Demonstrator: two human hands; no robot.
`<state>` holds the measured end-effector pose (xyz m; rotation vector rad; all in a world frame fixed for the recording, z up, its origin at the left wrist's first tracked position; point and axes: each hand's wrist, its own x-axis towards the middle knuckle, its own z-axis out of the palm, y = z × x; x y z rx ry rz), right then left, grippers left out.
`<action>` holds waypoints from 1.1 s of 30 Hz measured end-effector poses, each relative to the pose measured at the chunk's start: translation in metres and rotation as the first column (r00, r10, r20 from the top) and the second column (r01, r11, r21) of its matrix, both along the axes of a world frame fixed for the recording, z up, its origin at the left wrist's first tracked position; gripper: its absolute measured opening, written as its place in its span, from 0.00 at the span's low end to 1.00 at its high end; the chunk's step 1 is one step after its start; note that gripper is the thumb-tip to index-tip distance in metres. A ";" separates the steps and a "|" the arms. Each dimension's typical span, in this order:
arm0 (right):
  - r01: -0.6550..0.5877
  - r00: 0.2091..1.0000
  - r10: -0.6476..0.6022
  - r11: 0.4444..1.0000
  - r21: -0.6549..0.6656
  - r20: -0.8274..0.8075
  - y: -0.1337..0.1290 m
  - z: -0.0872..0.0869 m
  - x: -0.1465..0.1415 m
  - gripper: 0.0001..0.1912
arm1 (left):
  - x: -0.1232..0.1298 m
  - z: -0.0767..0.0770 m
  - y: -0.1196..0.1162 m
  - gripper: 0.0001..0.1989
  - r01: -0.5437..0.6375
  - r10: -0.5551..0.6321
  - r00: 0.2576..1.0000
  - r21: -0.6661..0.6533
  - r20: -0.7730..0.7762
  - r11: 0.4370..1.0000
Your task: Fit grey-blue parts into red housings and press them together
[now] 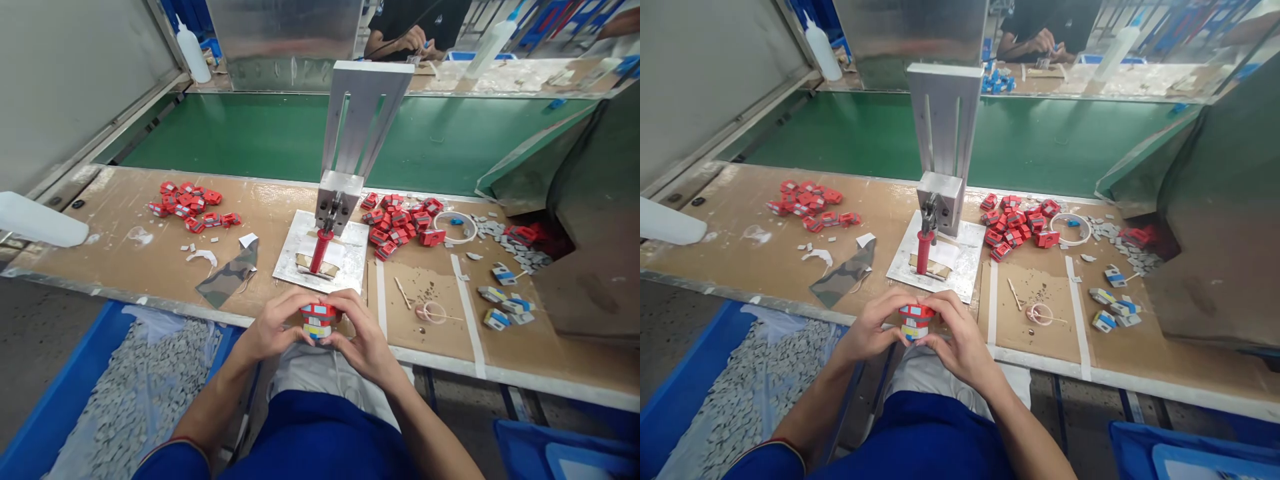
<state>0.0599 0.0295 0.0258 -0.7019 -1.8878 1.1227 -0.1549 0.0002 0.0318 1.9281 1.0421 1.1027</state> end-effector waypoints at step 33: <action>0.175 0.975 -0.187 0.979 0.105 0.118 0.060 0.012 -0.026 0.33 | -0.044 -0.024 0.012 0.25 -0.236 0.478 0.780 -0.517 0.404 0.823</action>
